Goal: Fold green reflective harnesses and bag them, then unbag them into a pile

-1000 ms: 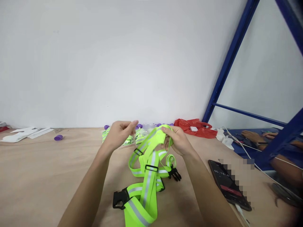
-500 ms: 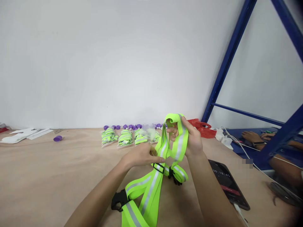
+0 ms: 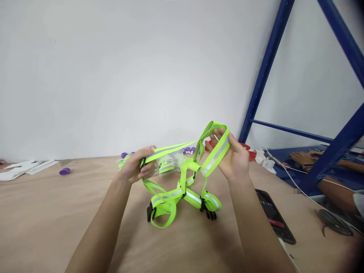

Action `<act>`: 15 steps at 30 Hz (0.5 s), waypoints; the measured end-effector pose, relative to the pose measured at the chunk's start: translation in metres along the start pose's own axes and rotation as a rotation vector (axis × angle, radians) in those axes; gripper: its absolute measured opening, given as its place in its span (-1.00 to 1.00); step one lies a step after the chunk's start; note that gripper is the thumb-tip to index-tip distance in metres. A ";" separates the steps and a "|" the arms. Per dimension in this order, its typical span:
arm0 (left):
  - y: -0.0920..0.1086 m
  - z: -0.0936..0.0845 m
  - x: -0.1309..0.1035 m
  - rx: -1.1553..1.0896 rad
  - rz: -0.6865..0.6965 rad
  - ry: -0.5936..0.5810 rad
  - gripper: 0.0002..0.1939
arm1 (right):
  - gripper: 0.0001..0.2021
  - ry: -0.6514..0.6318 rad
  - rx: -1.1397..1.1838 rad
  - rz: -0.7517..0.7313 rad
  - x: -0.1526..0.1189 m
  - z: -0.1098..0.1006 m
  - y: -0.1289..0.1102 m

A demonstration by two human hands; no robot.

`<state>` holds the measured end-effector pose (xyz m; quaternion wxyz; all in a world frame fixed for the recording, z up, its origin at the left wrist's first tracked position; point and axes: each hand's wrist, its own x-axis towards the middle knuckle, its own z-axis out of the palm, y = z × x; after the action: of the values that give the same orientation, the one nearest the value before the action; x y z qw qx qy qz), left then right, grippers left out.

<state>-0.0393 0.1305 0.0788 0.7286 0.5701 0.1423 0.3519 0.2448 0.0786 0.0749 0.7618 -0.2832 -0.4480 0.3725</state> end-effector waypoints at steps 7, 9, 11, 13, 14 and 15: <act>0.025 0.001 -0.015 -0.414 0.357 0.165 -0.63 | -0.62 -0.295 -0.230 0.260 -0.007 -0.005 -0.008; 0.033 0.000 -0.021 -0.545 0.485 0.226 -0.57 | -0.60 -0.489 -0.408 0.359 -0.011 -0.006 -0.012; 0.039 -0.001 -0.025 -0.643 0.573 0.288 -0.54 | -0.60 -0.580 -0.558 0.396 -0.015 -0.004 -0.017; 0.043 -0.002 -0.027 -0.705 0.609 0.348 -0.54 | -0.63 -0.599 -0.659 0.388 -0.017 -0.002 -0.021; 0.045 -0.003 -0.027 -0.723 0.610 0.375 -0.55 | -0.66 -0.611 -0.704 0.385 -0.018 0.000 -0.022; 0.046 -0.003 -0.027 -0.735 0.609 0.398 -0.56 | -0.67 -0.622 -0.759 0.375 -0.018 0.001 -0.024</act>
<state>-0.0765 0.1191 0.1151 0.7042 0.2137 -0.0271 0.6765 0.2457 0.0505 0.0846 0.3569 -0.4906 -0.6980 0.3805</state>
